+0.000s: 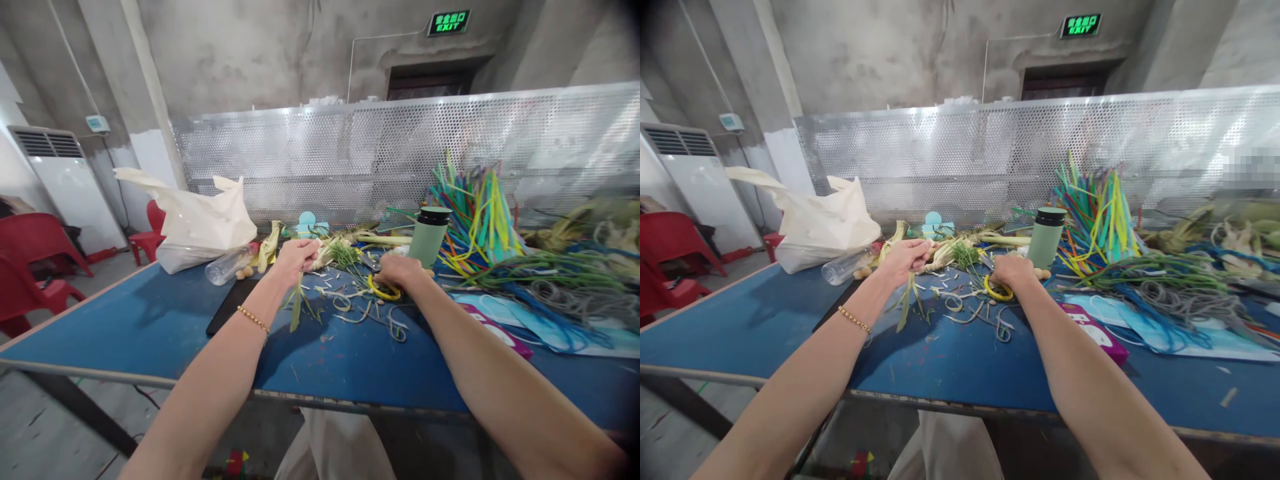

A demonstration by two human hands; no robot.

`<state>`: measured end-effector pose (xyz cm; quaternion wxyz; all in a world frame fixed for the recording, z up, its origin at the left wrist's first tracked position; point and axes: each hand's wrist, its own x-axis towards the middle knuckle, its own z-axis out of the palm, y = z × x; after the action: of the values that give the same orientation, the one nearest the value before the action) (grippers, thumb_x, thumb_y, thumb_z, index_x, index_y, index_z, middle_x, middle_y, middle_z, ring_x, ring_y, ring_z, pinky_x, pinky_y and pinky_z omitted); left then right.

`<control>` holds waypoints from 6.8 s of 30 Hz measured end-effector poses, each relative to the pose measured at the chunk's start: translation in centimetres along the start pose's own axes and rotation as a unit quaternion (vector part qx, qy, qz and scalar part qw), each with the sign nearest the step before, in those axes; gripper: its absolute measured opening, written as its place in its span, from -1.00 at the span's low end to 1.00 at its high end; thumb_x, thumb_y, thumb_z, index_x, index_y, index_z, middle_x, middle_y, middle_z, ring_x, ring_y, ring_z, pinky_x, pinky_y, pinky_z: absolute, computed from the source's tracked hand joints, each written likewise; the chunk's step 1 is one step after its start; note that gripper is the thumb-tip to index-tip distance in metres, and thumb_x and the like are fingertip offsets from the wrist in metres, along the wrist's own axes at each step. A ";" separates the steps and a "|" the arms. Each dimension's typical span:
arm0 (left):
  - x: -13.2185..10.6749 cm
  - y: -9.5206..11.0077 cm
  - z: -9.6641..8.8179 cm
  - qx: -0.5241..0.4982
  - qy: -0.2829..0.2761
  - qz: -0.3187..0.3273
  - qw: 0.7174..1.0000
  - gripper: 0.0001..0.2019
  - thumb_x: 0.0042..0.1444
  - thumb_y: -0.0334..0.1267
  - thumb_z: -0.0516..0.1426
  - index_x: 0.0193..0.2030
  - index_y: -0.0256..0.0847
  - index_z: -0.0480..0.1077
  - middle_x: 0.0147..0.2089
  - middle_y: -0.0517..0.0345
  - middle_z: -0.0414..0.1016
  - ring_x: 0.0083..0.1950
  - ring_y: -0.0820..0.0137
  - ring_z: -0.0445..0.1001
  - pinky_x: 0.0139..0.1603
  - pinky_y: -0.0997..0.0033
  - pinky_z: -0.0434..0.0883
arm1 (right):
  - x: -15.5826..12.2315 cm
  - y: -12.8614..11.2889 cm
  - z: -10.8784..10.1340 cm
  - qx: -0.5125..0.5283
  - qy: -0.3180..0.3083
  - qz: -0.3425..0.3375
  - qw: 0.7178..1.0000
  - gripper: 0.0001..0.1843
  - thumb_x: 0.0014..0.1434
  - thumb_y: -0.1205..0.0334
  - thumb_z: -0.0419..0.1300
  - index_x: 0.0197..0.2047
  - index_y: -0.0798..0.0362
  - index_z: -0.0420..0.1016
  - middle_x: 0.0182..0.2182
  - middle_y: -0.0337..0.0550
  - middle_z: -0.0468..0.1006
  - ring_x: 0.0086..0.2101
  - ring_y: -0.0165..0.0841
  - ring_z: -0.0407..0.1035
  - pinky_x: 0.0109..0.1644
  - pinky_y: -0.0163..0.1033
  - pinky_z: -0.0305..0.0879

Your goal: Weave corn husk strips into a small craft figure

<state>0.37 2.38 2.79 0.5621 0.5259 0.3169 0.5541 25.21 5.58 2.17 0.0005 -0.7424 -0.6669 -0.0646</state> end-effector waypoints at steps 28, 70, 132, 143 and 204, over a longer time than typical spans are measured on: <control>-1.5 0.5 0.4 0.081 -0.195 -0.073 0.975 -0.83 0.16 -0.29 0.19 -0.28 -0.42 0.50 -0.55 0.17 0.28 -0.59 0.59 0.20 -0.58 0.52 0.09 | -4.5 -4.6 -4.6 0.616 0.101 -0.266 0.735 -0.70 0.08 0.02 0.30 -0.44 0.11 0.48 -0.66 -0.31 0.36 -0.67 -0.57 0.15 -0.62 -0.40 0.12; -1.1 0.7 0.3 0.086 -0.114 -0.068 0.987 -0.77 0.21 -0.38 0.10 -0.49 -0.37 0.37 -0.65 0.32 0.09 -0.70 0.69 -0.10 -0.64 0.56 -0.15 | -3.5 -3.8 -4.3 0.710 0.078 -0.212 0.667 -0.50 -0.05 -0.19 0.36 -0.37 0.13 0.45 -0.56 -0.22 0.44 -0.65 -0.53 0.24 -0.67 -0.40 0.18; -1.3 0.0 0.6 0.109 -0.199 -0.069 0.971 -0.87 0.02 -0.30 0.29 -0.38 -0.37 0.58 -0.37 0.01 0.54 -0.38 0.49 0.38 -0.27 0.42 0.26 | -4.4 -5.1 -4.0 0.716 0.014 -0.281 0.638 -0.64 0.04 -0.04 0.36 -0.32 0.13 0.55 -0.67 -0.33 0.31 -0.67 -0.55 0.14 -0.64 -0.36 0.09; -0.3 -1.0 1.3 -0.079 0.013 -0.037 0.996 -0.84 -0.05 -0.25 0.34 -0.34 -0.26 0.54 -0.39 0.20 0.48 -0.42 0.55 0.30 -0.26 0.45 0.23 | -4.4 -7.3 -2.1 0.743 -0.129 -0.305 0.581 -0.67 0.17 -0.01 0.23 -0.28 0.11 0.57 -0.40 -0.07 0.59 -0.33 -0.35 0.46 -0.15 -0.23 0.39; 0.0 -0.8 0.5 0.278 0.052 0.043 0.958 -0.82 0.06 -0.42 0.13 -0.50 -0.41 0.50 -0.62 0.18 0.34 -0.59 0.58 0.15 -0.50 0.50 0.06 | -3.4 -6.5 -2.2 0.466 0.223 -0.325 0.792 -0.80 0.04 0.17 0.23 -0.52 0.09 0.43 -0.62 -0.26 0.42 -0.57 -0.46 0.26 -0.46 -0.32 0.13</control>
<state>1.05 2.38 2.19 0.3522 0.6448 0.4644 0.4944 18.16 2.74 3.45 0.4739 -0.3564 -0.7997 0.0942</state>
